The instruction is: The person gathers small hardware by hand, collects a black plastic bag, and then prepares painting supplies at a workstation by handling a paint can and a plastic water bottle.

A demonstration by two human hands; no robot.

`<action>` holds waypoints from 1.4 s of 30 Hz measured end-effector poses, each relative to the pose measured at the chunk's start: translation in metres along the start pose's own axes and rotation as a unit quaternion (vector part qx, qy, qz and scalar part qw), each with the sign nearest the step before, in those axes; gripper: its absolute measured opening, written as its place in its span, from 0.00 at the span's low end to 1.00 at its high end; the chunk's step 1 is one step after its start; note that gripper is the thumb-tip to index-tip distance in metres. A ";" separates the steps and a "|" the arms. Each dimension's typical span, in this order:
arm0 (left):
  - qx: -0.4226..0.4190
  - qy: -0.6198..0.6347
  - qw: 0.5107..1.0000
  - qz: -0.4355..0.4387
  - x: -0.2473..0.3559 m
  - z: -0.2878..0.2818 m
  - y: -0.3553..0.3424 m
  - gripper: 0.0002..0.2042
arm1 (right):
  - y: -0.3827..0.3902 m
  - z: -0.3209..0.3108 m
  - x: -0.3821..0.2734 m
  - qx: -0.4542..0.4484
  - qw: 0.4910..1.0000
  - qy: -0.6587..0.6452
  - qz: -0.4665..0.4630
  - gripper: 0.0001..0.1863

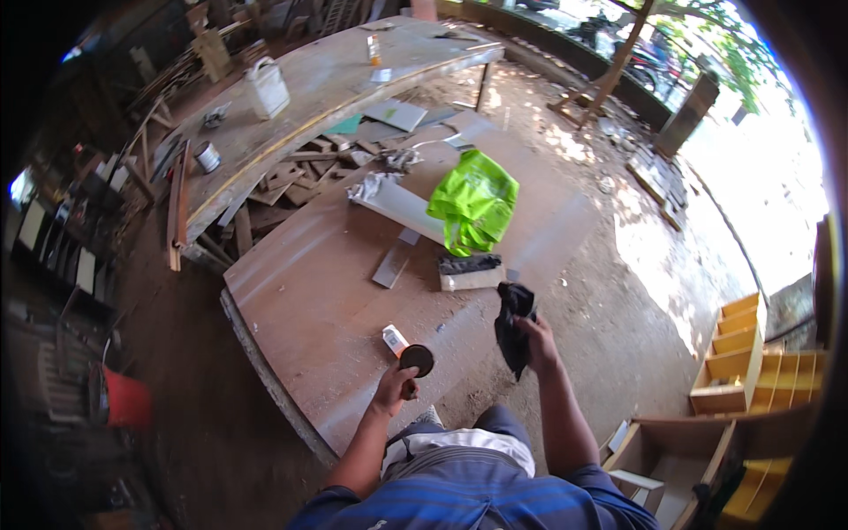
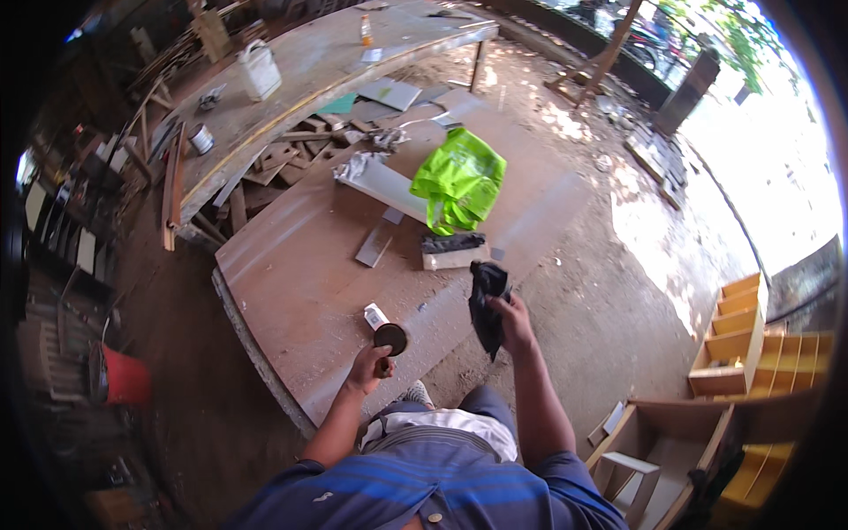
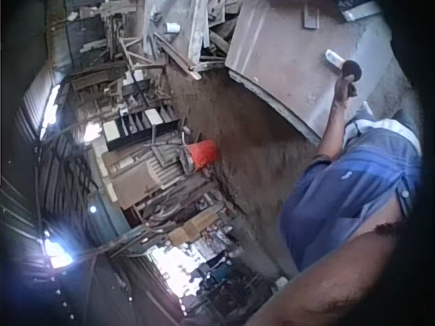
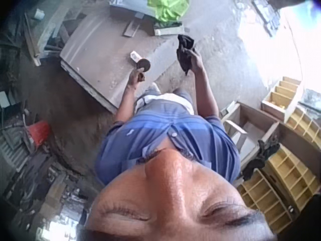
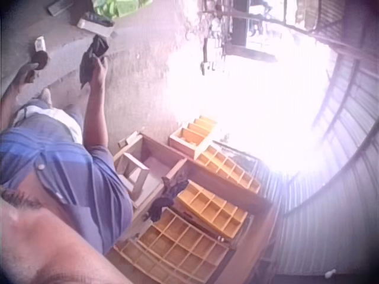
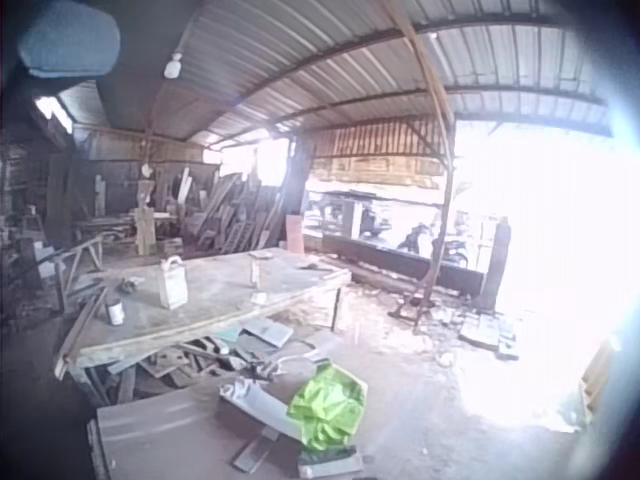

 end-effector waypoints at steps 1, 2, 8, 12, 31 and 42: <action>-0.012 -0.002 1.000 0.020 0.011 0.011 -0.007 0.17 | -0.029 0.000 -0.013 -0.009 1.000 0.014 0.010 0.10; -0.029 -0.004 0.999 0.038 0.020 0.020 -0.016 0.18 | -0.062 -0.009 -0.020 -0.033 0.999 0.040 0.017 0.11; 0.058 0.053 0.991 0.104 0.031 0.035 -0.032 0.25 | -0.318 0.030 -0.047 -0.191 0.901 0.388 -0.003 0.31; 0.192 0.059 0.964 0.171 0.021 0.061 -0.046 0.31 | -0.496 0.078 -0.008 -0.289 0.767 0.570 -0.061 0.43; 0.307 0.296 0.883 0.195 -0.025 0.132 -0.159 0.22 | -0.714 0.079 0.036 -0.309 0.823 0.459 0.128 0.19; 0.288 0.249 0.907 0.177 0.005 0.132 -0.157 0.17 | -0.709 0.054 0.019 -0.253 0.778 0.575 -0.027 0.22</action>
Point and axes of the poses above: each hand's wrist, its own y-axis away from the middle knuckle, its own z-axis out of the palm, x = y × z, the point moved 3 cm from there along -y, towards the middle knuckle, and after that the axes turned 13 degrees about -x, right-handed, at the moved point
